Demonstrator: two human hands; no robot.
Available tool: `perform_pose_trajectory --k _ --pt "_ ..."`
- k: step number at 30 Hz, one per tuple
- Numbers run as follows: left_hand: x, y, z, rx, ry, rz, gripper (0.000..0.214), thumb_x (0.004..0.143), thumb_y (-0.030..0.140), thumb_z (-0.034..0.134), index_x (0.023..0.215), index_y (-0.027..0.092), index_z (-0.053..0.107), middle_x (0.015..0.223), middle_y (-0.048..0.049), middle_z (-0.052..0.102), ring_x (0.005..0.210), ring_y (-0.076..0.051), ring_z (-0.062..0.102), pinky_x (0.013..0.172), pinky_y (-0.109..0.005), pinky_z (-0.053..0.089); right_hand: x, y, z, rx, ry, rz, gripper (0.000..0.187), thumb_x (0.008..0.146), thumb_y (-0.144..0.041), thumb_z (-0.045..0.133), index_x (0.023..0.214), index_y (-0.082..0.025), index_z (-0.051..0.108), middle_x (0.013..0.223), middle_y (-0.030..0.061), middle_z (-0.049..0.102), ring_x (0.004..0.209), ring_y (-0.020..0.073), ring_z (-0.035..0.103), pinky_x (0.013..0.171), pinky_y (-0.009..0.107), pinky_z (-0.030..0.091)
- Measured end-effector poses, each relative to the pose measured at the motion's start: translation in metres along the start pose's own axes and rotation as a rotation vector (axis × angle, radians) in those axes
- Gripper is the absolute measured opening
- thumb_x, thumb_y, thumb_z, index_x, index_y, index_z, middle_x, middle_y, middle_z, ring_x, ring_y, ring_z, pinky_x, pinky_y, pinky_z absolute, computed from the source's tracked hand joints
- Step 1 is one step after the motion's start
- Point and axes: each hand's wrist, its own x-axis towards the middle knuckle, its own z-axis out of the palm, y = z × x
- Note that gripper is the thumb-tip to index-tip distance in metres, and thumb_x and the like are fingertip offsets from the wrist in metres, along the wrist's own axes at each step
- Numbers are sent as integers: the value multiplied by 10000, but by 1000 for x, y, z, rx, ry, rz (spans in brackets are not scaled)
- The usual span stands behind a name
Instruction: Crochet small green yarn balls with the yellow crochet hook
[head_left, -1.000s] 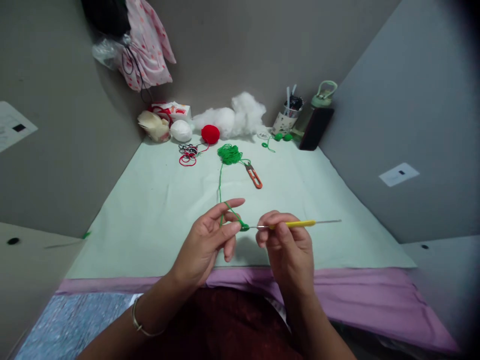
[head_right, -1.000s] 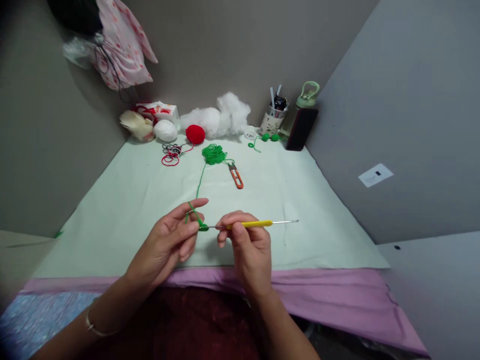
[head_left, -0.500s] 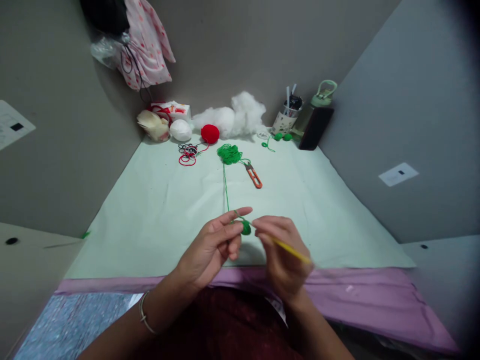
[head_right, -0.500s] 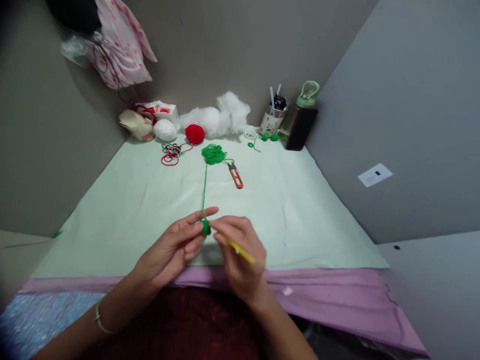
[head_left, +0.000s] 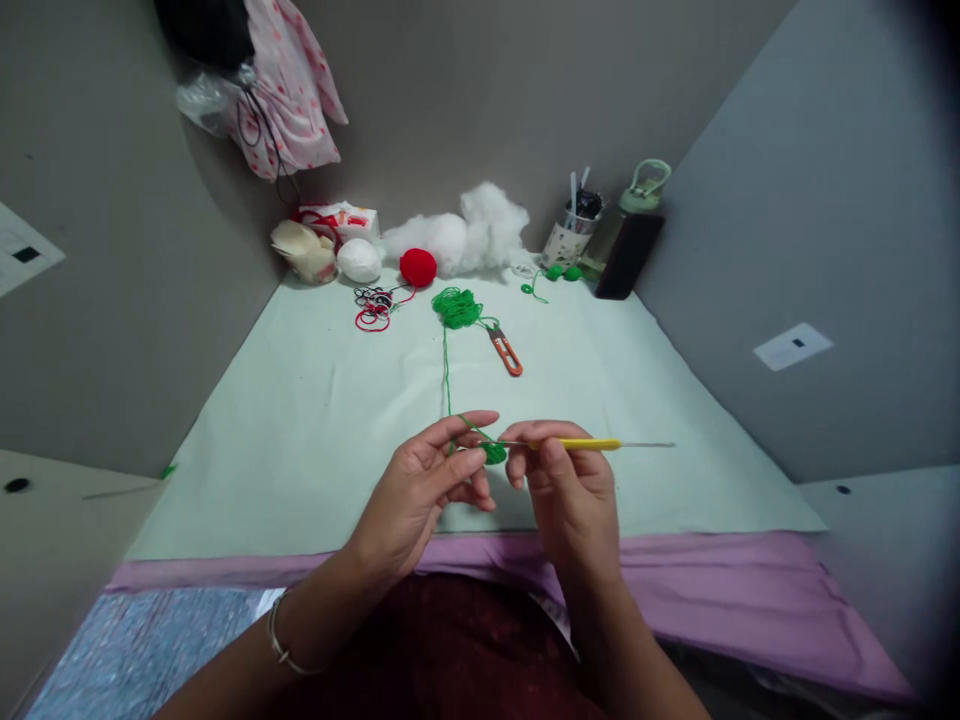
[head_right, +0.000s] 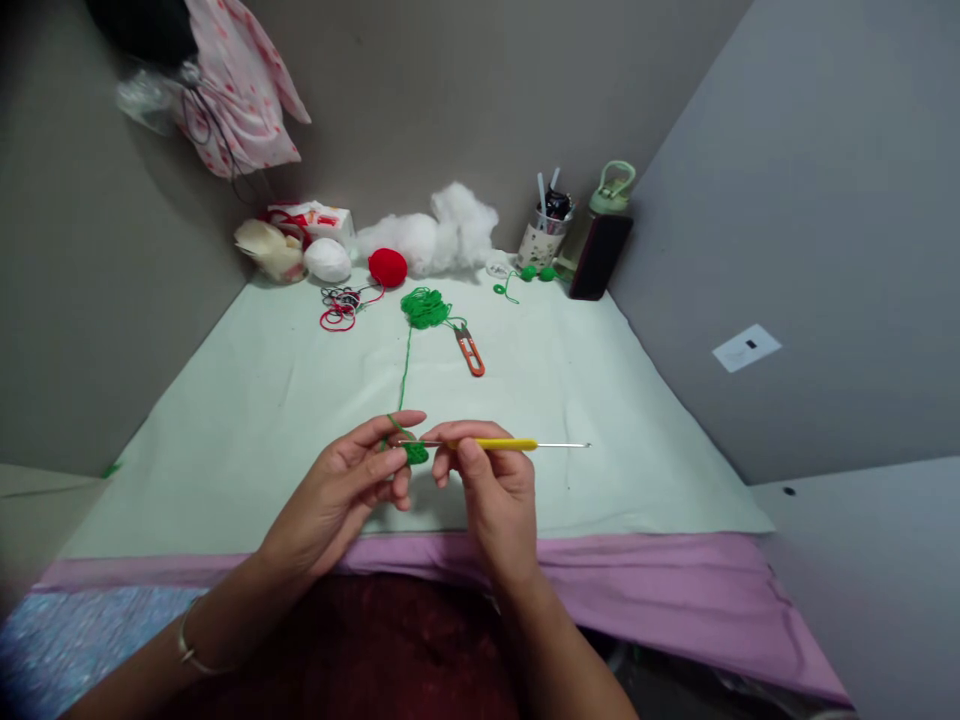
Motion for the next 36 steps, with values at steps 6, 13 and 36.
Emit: perform_pose_trajectory --k 6,13,36 --pt "-2 5 0 17 17 -9 287 829 195 853 1116 187 842 922 -14 641 609 -62 602 539 -190 566 2 -4 0 9 -16 50 198 1043 -380 621 974 -220 716 912 47 795 616 127 674 596 273 587" --pt "-3 8 4 67 32 -5 292 814 211 860 1104 186 837 846 5 632 518 -51 584 479 -184 526 -5 -13 -5 -159 -83 -57 207 1089 -300 529 1043 -220 715 1016 66 798 708 160 750 653 330 636" --pt "2 10 -1 -122 31 -112 430 792 166 887 1207 138 778 612 91 505 410 8 277 356 -101 283 -10 -5 -6 -493 27 -340 247 1032 -146 580 1098 -260 789 936 53 744 763 178 702 663 333 606"
